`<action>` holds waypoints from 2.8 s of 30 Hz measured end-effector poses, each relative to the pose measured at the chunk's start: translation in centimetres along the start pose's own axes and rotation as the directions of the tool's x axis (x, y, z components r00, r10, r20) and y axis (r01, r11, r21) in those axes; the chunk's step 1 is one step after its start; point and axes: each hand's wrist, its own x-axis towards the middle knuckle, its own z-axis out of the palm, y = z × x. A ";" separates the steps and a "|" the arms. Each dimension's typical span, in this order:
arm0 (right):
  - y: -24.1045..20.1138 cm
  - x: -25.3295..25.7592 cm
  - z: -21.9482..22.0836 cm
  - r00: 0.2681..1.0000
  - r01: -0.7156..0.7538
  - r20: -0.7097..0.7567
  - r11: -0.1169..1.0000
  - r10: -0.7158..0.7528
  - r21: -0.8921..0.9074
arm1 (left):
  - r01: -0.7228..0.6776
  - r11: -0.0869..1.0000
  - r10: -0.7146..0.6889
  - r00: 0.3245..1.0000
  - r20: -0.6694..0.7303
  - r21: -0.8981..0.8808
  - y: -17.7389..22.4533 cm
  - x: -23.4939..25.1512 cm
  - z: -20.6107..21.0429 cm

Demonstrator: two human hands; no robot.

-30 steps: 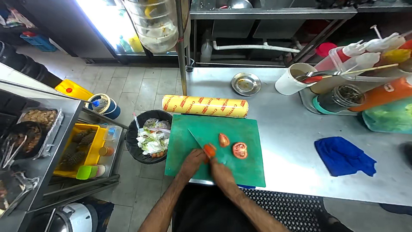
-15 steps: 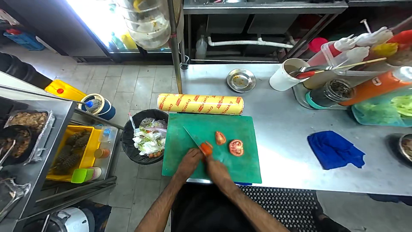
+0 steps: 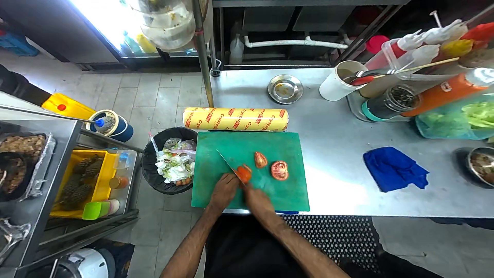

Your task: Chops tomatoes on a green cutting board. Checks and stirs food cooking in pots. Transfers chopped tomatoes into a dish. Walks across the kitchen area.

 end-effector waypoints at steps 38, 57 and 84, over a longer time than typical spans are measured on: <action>16.2 -5.6 -4.0 0.953 0.292 -0.074 0.833 -0.293 0.470 | 0.517 0.535 -0.623 0.776 0.101 -0.668 1.5 12.6 -11.0; 10.7 0.3 -3.1 0.982 0.186 0.018 0.978 -0.188 0.092 | 0.847 0.200 -0.524 0.518 0.677 -0.493 4.0 4.4 -3.5; 4.7 -0.9 -3.1 1.000 0.023 0.016 1.000 -0.023 0.015 | 0.146 0.989 -0.143 0.986 0.086 -0.027 3.2 3.4 0.0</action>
